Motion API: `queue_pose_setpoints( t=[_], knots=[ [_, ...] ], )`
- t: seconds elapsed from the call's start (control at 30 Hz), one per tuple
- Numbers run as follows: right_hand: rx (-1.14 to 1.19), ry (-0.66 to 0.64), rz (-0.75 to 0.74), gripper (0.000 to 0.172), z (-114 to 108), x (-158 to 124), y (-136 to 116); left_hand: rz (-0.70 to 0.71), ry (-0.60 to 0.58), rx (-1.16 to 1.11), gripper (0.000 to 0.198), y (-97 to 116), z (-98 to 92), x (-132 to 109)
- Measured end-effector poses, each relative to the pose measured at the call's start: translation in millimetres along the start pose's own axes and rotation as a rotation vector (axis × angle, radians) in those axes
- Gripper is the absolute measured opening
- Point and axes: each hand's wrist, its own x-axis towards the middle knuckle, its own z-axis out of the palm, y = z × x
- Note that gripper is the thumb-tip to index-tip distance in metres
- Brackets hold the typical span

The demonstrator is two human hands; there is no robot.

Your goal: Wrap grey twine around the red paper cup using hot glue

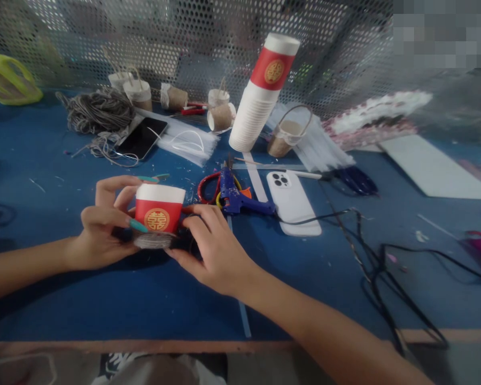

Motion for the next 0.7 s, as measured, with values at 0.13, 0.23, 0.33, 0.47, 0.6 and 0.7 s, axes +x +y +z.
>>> queue_pose_setpoints(
  t=[0.13, 0.23, 0.33, 0.47, 0.6, 0.7],
  knots=[
    [0.010, -0.003, -0.004, 0.016, -1, 1, 0, 0.009, -0.008, 0.026, 0.046, 0, 0.8, 2],
    [0.067, -0.001, -0.042, 0.012, -3, 2, 1, 0.024, 0.068, 0.001, 0.068, -1, 3.7, 2],
    [0.176, -0.019, -0.097, 0.006, -5, 1, -1, 0.001, 0.152, -0.018, 0.082, -4, 6.6, 0],
    [0.196, -0.053, -0.204, 0.004, -6, -2, -7, -0.015, 0.177, -0.019, 0.090, -6, 7.6, -3],
    [0.060, -0.095, -0.352, 0.018, -8, -4, -11, -0.060, 0.182, 0.019, 0.089, -7, 6.3, -5],
    [-0.043, -0.099, -0.453, 0.029, -9, -4, -13, -0.086, 0.171, 0.058, 0.089, -8, 5.2, -6]
  ],
)
